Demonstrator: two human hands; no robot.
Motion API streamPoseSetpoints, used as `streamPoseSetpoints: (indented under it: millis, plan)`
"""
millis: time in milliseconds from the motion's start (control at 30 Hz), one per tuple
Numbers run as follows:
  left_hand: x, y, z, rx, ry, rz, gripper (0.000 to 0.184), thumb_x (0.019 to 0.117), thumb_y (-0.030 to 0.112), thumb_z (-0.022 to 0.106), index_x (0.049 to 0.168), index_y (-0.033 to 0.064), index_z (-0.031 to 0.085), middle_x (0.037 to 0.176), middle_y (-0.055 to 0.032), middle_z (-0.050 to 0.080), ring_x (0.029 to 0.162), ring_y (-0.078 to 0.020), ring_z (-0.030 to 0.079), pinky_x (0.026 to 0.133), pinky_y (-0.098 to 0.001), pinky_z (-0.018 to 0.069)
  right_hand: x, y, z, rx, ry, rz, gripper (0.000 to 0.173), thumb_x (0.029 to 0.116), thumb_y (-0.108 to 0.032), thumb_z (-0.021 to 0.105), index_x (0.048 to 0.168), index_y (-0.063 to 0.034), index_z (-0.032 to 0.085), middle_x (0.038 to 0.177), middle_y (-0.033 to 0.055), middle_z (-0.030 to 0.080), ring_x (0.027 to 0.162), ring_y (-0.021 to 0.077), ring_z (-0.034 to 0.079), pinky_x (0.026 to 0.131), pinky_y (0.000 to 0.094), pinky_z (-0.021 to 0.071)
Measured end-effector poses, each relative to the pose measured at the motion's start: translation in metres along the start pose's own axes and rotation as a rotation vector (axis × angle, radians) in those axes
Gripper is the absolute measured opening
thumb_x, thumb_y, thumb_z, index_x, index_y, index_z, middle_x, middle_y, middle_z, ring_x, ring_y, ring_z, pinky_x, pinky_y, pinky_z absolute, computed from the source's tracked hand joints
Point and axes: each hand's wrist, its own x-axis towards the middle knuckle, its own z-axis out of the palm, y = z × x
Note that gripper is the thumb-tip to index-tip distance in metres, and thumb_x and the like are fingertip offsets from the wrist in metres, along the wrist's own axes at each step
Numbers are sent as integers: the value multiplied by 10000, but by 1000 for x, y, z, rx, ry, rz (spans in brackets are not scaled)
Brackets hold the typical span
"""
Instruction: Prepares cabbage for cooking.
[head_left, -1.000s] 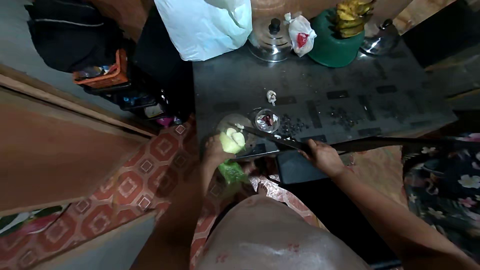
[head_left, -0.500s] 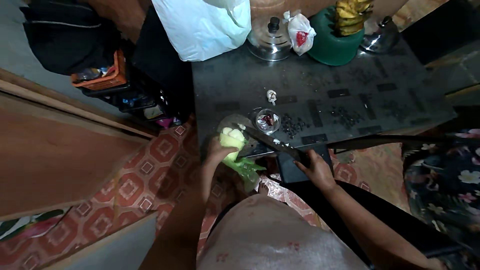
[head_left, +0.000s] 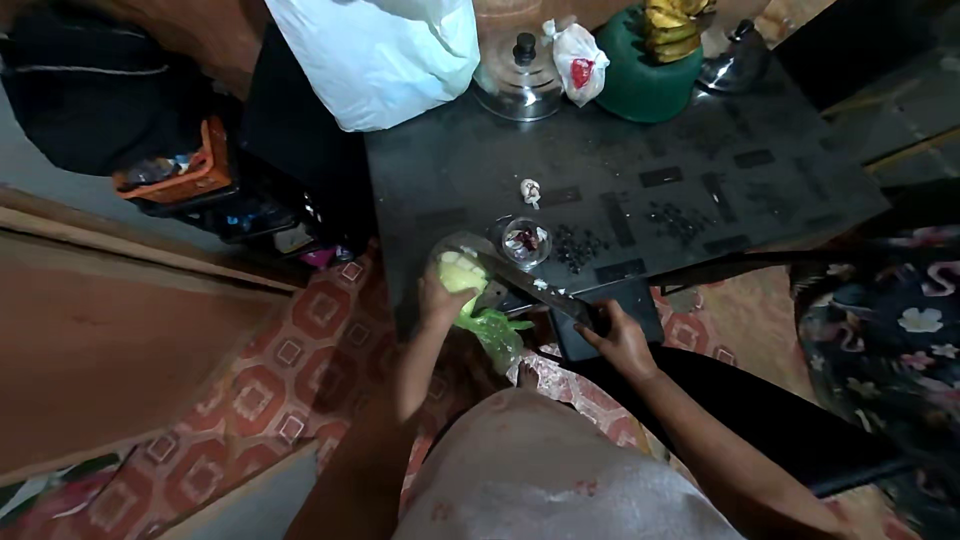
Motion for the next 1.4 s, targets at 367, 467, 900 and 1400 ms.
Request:
streamPoseSetpoints:
  millis: [367,467,900,1400]
  plan:
    - [28,-7,1,-67,-184,-113,1047,647,371,965,1479,12,441,1410,-263,540,1330,-380,518,1106,-557,437,67,27,7,78,224,204,615,937,-299,717,1427,-2,493,1251,239,650,1161,369,645,1019,523,516]
    - [28,-7,3,-91,-180,-132,1050,644,374,962,1485,18,444,1408,-256,547,1325,-374,526,1098,-556,450,86,27,13,86,263,233,599,944,-302,708,1421,-7,498,1264,233,652,1186,360,643,1035,510,513]
    - [-4,-12,3,-234,-113,-167,1105,671,277,963,1523,-11,321,1423,-247,529,1314,-337,541,1093,-500,471,49,-3,30,155,154,-95,522,954,-312,693,1338,20,575,1156,182,698,1024,251,695,919,419,580]
    - [-14,-27,5,-435,-78,-167,1009,750,340,918,1505,-9,347,1389,-229,555,1267,-290,575,1056,-457,506,108,-44,30,-96,87,-87,543,986,-366,680,1386,-18,560,1317,215,632,1270,380,592,1093,524,475]
